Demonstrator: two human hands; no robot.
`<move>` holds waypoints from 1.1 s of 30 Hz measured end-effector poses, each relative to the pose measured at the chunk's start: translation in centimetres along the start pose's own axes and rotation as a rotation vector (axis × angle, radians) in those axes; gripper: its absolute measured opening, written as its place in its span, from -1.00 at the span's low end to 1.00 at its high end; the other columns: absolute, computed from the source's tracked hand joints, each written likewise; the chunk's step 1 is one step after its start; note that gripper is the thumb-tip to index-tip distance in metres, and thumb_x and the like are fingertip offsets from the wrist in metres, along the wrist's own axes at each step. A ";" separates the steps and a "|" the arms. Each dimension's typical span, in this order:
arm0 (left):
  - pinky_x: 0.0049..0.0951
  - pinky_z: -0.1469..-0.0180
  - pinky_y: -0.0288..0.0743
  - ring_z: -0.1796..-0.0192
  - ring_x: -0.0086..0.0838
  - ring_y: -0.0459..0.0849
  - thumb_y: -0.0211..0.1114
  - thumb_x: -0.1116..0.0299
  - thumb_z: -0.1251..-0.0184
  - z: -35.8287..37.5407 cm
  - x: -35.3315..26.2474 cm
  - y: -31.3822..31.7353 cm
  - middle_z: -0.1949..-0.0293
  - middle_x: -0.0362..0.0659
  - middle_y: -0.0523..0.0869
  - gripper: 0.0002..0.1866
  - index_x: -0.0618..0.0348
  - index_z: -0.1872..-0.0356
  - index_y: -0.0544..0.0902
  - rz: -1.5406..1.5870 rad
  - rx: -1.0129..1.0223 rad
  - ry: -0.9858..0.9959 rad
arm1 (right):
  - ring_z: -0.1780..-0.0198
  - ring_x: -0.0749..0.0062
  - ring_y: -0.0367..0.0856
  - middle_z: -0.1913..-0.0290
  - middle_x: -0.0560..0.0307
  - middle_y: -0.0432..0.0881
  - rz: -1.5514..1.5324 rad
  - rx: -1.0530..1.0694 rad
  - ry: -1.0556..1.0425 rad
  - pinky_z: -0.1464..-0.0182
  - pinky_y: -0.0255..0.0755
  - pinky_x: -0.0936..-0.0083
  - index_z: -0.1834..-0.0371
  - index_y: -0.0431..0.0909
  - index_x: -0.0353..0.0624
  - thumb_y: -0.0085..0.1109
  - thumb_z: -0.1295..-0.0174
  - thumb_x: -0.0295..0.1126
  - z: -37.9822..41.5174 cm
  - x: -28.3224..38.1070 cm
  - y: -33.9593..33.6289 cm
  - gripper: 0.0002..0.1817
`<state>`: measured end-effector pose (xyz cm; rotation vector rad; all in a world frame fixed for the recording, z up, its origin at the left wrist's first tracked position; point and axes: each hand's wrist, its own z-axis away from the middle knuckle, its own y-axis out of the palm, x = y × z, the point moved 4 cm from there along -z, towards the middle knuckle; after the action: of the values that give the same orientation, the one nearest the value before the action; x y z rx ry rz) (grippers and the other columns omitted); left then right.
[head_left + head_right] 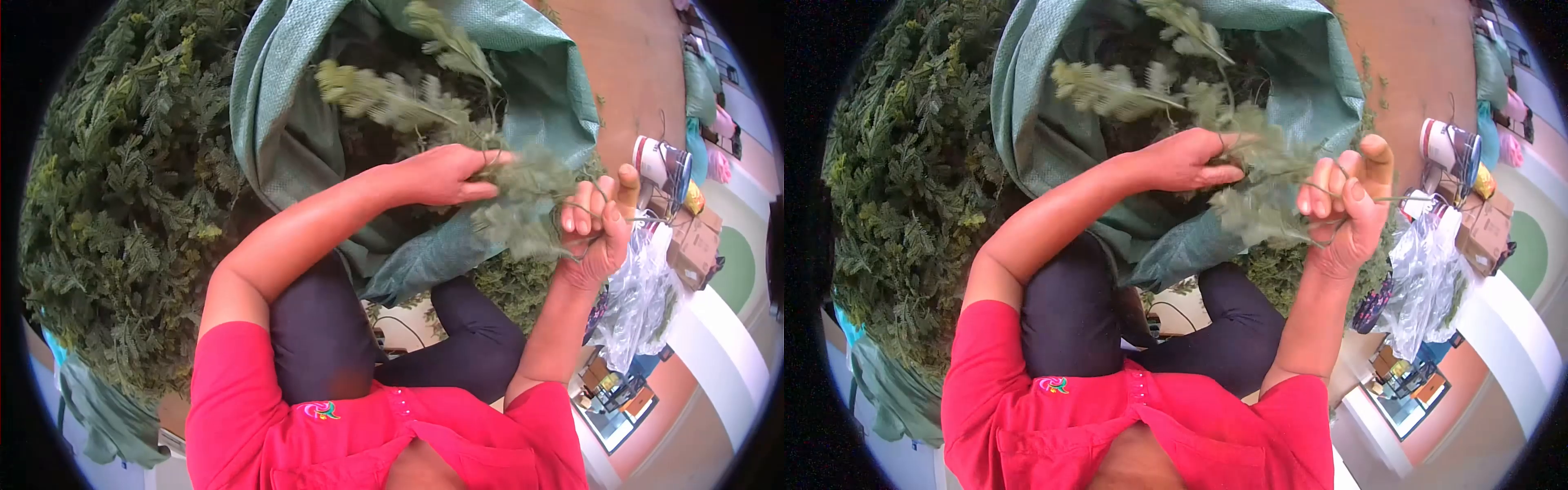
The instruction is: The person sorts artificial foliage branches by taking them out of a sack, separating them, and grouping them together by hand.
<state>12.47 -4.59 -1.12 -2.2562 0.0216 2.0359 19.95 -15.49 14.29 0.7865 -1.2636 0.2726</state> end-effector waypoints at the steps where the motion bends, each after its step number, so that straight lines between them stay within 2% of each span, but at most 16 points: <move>1: -0.16 0.09 0.50 0.19 -0.02 0.64 0.22 0.30 -0.23 0.7 -0.1 -0.5 0.29 0.07 0.65 -0.56 0.05 -0.16 0.50 -0.254 0.062 -0.023 | 0.55 0.54 0.26 0.47 0.28 0.26 0.075 -0.013 -0.051 0.49 0.36 0.53 -0.16 0.33 -0.16 0.06 -0.21 -0.50 0.0 0.6 -0.5 -0.59; 2: -0.16 0.10 0.52 0.16 -0.06 0.67 0.17 0.30 -0.16 1.4 2.8 -0.5 0.30 0.10 0.68 -0.60 -0.01 -0.08 0.57 -0.355 -0.017 -0.056 | 0.54 0.54 0.26 0.43 0.25 0.30 0.149 -0.029 -0.104 0.49 0.35 0.54 -0.17 0.33 -0.17 0.06 -0.21 -0.49 0.0 1.4 -1.1 -0.58; 3: -0.13 0.16 0.53 0.23 -0.04 0.68 0.14 0.34 -0.13 2.2 3.8 -2.3 0.37 0.09 0.68 -0.65 -0.01 0.02 0.62 -0.453 0.033 -0.391 | 0.50 0.54 0.28 0.29 0.19 0.42 0.012 0.032 -0.168 0.47 0.34 0.56 -0.15 0.36 -0.16 0.03 -0.23 -0.50 -0.2 2.1 -2.1 -0.61; 4: -0.12 0.22 0.55 0.29 -0.02 0.67 0.13 0.35 -0.13 3.2 8.3 -3.9 0.36 0.09 0.69 -0.71 -0.01 0.11 0.66 -0.682 -0.119 -0.384 | 0.50 0.54 0.28 0.29 0.19 0.42 0.015 0.025 -0.172 0.47 0.34 0.56 -0.15 0.36 -0.16 0.03 -0.23 -0.50 -0.2 3.0 -2.8 -0.61; 5: -0.21 0.32 0.55 0.35 -0.14 0.70 0.14 0.37 -0.11 5.1 8.1 -7.1 0.44 0.06 0.70 -0.72 0.11 0.15 0.68 -0.487 -0.399 -0.452 | 0.48 0.54 0.29 0.24 0.18 0.45 0.050 0.023 -0.209 0.46 0.32 0.58 -0.16 0.37 -0.15 0.02 -0.24 -0.50 -0.2 4.0 -3.2 -0.62; 6: -0.33 0.35 0.57 0.38 -0.24 0.72 0.12 0.41 -0.13 7.2 11.5 -8.7 0.26 0.04 0.72 -0.61 0.19 -0.02 0.61 -0.018 -0.515 -0.565 | 0.47 0.53 0.30 0.19 0.16 0.47 0.087 0.023 -0.253 0.45 0.31 0.59 -0.16 0.38 -0.14 0.02 -0.25 -0.51 -0.2 4.7 -3.4 -0.62; 8: -0.48 0.40 0.58 0.40 -0.29 0.72 0.08 0.44 -0.20 9.5 10.7 -11.3 -0.06 0.09 0.60 -0.48 0.22 -0.25 0.43 0.556 -0.595 -0.545 | 0.43 0.50 0.42 0.19 0.12 0.53 0.158 -0.067 -0.225 0.40 0.37 0.58 -0.19 0.37 -0.17 0.01 -0.30 -0.46 -0.1 3.5 -3.9 -0.62; 10: -0.54 0.46 0.59 0.41 -0.25 0.73 0.04 0.42 -0.30 10.9 8.9 -12.9 -0.29 0.16 0.38 -0.44 0.19 -0.36 0.25 0.904 -0.534 -0.416 | 0.37 0.44 0.57 0.17 0.02 0.61 0.468 -0.198 -0.032 0.38 0.44 0.58 -0.24 0.33 -0.21 -0.02 -0.34 -0.42 -0.5 1.2 -5.1 -0.60; 14: -0.49 0.49 0.66 0.38 -0.21 0.74 -0.14 0.30 -0.48 10.6 3.1 -15.6 -0.28 0.35 0.30 -0.50 0.49 -0.28 0.23 1.184 -0.434 -0.152 | 0.32 0.38 0.61 0.10 -0.05 0.63 0.342 -0.120 0.068 0.38 0.46 0.57 -0.29 0.28 -0.22 -0.10 -0.39 -0.42 -0.5 0.6 -4.2 -0.59; 16: -0.49 0.51 0.65 0.43 -0.14 0.71 -0.19 0.26 -0.52 9.9 0.6 -15.9 -0.22 0.37 0.37 -0.54 0.56 -0.12 0.36 1.482 -0.350 0.070 | 0.33 0.35 0.67 0.10 -0.12 0.63 0.236 -0.121 0.087 0.43 0.48 0.59 -0.30 0.26 -0.23 -0.06 -0.37 -0.39 -0.6 0.6 -4.3 -0.56; 19: -0.41 0.43 0.64 0.41 -0.11 0.68 -0.16 0.23 -0.52 9.3 -0.6 -15.1 -0.06 0.30 0.53 -0.58 0.47 0.04 0.48 1.512 -0.195 0.116 | 0.36 0.35 0.65 0.12 -0.10 0.64 0.132 -0.159 0.109 0.45 0.47 0.60 -0.31 0.23 -0.23 -0.08 -0.37 -0.39 -0.5 0.3 -4.5 -0.55; 23: -0.29 0.20 0.56 0.20 -0.14 0.67 0.02 0.23 -0.44 7.0 -2.3 -11.7 0.20 0.08 0.65 -0.69 0.29 0.11 0.56 1.572 -0.242 0.266 | 0.37 0.36 0.63 0.11 -0.08 0.63 0.032 -0.170 0.101 0.47 0.46 0.62 -0.33 0.22 -0.23 -0.10 -0.38 -0.40 -0.5 -0.3 -4.3 -0.54; 26: -0.33 0.13 0.55 0.17 -0.17 0.68 0.09 0.35 -0.34 6.5 -2.2 -11.0 0.14 0.11 0.67 -0.63 0.35 -0.08 0.51 1.303 -0.414 0.187 | 0.35 0.37 0.62 0.08 -0.09 0.61 0.009 -0.172 0.103 0.49 0.45 0.64 -0.34 0.20 -0.22 -0.13 -0.39 -0.41 -0.5 -0.5 -4.1 -0.55; 27: -0.32 0.00 0.54 0.11 -0.16 0.69 0.10 0.43 -0.27 6.0 -2.5 -10.9 0.09 0.14 0.67 -0.58 0.37 -0.15 0.48 1.337 -0.349 0.247 | 0.34 0.36 0.62 0.06 -0.10 0.60 -0.030 -0.165 0.106 0.49 0.45 0.64 -0.34 0.20 -0.22 -0.14 -0.39 -0.41 -0.6 -0.7 -4.1 -0.55; 30: -0.31 -0.10 0.50 0.03 -0.12 0.67 0.09 0.48 -0.20 6.1 -3.6 -10.4 0.04 0.17 0.65 -0.54 0.37 -0.17 0.46 1.112 -0.486 0.138 | 0.31 0.36 0.62 0.04 -0.11 0.58 -0.077 -0.162 0.114 0.47 0.49 0.63 -0.35 0.19 -0.22 -0.17 -0.40 -0.42 -0.7 -1.0 -3.8 -0.55; 33: -0.27 -0.28 0.33 -0.21 -0.13 0.52 0.06 0.53 -0.09 5.4 -4.4 -9.7 -0.14 0.15 0.54 -0.42 0.33 -0.25 0.41 0.977 -0.425 0.106 | 0.29 0.35 0.64 0.04 -0.13 0.57 -0.099 -0.158 0.127 0.43 0.56 0.61 -0.35 0.19 -0.23 -0.20 -0.41 -0.43 -0.8 -1.3 -3.6 -0.56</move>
<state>7.39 5.29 3.35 -2.9900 0.9617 2.4830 22.27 -17.22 11.71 0.6833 -1.1083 0.1384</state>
